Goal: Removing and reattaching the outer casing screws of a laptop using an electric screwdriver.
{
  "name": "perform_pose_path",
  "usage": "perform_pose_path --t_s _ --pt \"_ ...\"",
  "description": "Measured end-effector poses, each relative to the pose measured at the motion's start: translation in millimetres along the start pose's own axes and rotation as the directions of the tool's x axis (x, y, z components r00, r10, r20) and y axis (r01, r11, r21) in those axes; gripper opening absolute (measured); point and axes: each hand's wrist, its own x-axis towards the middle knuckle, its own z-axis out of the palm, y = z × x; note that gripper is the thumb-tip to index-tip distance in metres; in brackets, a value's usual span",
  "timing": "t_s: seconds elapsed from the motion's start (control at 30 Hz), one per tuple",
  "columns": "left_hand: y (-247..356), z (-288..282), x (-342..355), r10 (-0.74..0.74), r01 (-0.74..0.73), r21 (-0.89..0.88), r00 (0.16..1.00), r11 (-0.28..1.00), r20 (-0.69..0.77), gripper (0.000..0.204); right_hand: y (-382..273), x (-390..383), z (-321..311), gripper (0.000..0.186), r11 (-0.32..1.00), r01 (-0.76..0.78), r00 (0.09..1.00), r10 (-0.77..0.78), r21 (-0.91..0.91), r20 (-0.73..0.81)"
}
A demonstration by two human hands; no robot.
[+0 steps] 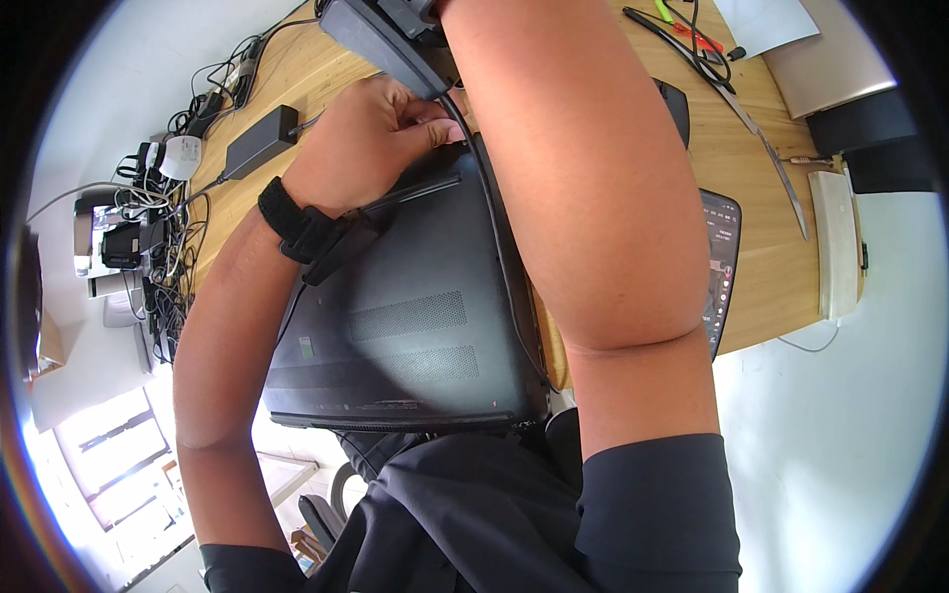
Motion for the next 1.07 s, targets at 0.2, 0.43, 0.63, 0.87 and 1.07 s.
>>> perform_pose_path --t_s 0.2,0.43,0.63,0.87,1.07 --pt "-11.8 5.1 0.8 0.054 -0.056 -0.065 0.998 0.996 -0.043 0.016 33.6 10.1 -6.9 0.025 0.802 0.596 0.795 -0.596 0.037 0.118" --pt "-25.7 10.6 4.8 0.079 -0.084 -0.152 0.996 0.985 -0.037 0.015 6.3 -0.9 -4.9 0.021 0.946 0.322 0.939 -0.325 0.051 0.110" --pt "-31.5 10.2 5.4 0.144 -0.151 -0.173 0.988 0.973 -0.054 0.013 33.8 11.2 -5.9 0.019 0.803 0.589 0.788 -0.595 0.085 0.160" --pt "-7.1 -24.2 -43.5 0.032 -0.022 -0.128 0.997 0.992 0.076 0.027 30.9 10.4 -18.8 0.015 0.806 0.590 0.764 -0.573 0.038 0.296" --pt "2.3 -66.2 -139.8 0.038 -0.044 0.264 0.999 0.964 0.028 0.044 24.8 -9.4 -23.1 0.019 0.732 0.666 0.730 -0.600 -0.145 0.326"
